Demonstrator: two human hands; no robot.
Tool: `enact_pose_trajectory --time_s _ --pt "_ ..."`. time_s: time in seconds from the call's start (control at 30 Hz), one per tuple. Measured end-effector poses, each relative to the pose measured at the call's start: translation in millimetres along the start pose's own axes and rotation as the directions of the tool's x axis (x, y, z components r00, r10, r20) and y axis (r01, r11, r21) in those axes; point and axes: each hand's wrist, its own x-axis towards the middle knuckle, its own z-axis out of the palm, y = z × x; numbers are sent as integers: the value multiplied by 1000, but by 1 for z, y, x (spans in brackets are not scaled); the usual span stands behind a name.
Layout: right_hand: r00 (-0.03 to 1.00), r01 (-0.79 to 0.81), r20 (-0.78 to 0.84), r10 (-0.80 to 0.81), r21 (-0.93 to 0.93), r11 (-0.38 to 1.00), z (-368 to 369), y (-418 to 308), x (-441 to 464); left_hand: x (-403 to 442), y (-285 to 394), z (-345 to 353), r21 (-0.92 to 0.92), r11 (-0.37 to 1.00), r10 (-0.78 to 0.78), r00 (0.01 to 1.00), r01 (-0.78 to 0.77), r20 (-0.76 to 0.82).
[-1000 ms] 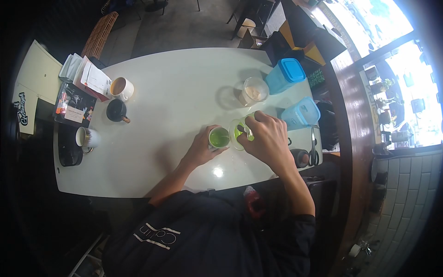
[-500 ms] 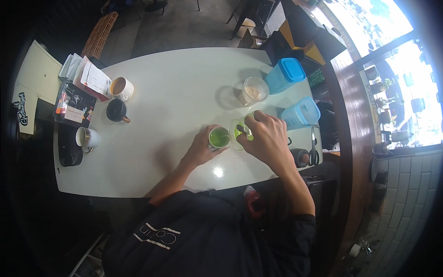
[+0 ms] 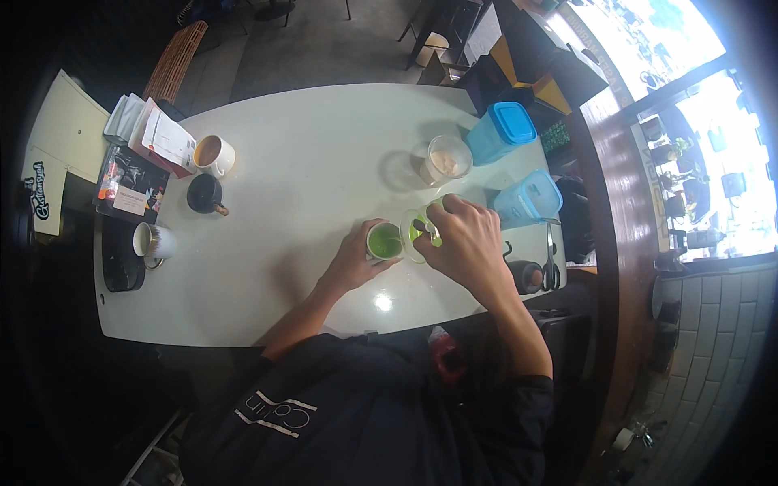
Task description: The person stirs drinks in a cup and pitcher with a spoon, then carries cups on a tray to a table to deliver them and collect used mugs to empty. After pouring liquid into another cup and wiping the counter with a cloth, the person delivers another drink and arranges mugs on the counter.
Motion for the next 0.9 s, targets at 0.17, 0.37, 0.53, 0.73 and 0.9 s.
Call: enact_pose_trajectory --time_s 0.17,0.37,0.53,0.73,0.9 --pt "1000 8 3 -8 6 1000 4 1 0 0 -1 1 -33 999 -28 999 29 20" --pt "1000 17 10 -17 9 1000 9 2 1 0 -3 2 -17 1000 6 1000 -6 3" --pt "1000 9 26 -8 0 1000 13 2 1 1 -2 1 -9 1000 0 1000 0 11" --pt "995 -3 101 4 -17 1000 13 1 2 1 -3 1 -30 1000 0 1000 0 13" --pt "996 9 89 -7 -27 1000 20 2 1 1 -1 0 -33 999 -8 1000 9 18"
